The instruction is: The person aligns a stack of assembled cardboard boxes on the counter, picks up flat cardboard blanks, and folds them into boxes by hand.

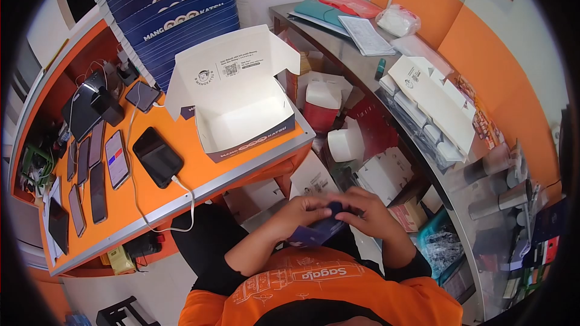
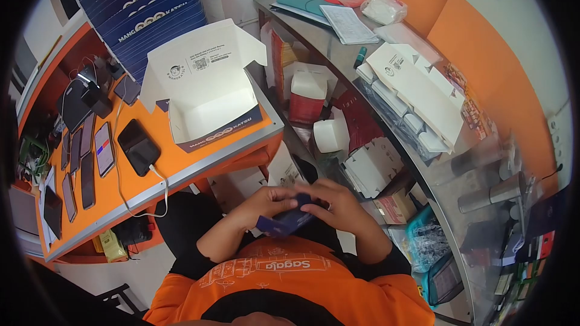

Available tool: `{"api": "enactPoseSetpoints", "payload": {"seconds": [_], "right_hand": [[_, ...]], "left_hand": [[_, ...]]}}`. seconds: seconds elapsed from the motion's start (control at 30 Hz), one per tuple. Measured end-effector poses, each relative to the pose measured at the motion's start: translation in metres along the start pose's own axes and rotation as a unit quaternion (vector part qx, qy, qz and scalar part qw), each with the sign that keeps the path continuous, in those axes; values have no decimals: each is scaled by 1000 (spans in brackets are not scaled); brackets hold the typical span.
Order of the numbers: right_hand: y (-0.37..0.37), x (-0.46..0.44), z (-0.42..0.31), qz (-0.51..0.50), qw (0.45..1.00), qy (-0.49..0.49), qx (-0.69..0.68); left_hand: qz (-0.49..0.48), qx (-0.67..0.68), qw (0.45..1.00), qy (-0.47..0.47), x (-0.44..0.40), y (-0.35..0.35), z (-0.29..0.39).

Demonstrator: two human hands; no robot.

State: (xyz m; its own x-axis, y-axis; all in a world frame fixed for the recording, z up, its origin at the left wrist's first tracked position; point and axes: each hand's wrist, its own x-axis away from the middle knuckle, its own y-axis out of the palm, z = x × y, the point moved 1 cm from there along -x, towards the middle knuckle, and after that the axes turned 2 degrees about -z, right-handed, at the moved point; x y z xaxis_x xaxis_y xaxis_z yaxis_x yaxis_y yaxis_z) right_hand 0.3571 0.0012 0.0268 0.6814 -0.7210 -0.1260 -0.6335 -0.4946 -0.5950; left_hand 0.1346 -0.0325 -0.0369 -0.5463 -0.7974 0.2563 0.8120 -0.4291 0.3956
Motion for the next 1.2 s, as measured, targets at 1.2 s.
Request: {"api": "enactPoseSetpoints", "payload": {"seconds": [1.2], "right_hand": [[17,45,9,294,936,-128,146]], "left_hand": [[17,-102,977,188,-29,68,-3]]}}
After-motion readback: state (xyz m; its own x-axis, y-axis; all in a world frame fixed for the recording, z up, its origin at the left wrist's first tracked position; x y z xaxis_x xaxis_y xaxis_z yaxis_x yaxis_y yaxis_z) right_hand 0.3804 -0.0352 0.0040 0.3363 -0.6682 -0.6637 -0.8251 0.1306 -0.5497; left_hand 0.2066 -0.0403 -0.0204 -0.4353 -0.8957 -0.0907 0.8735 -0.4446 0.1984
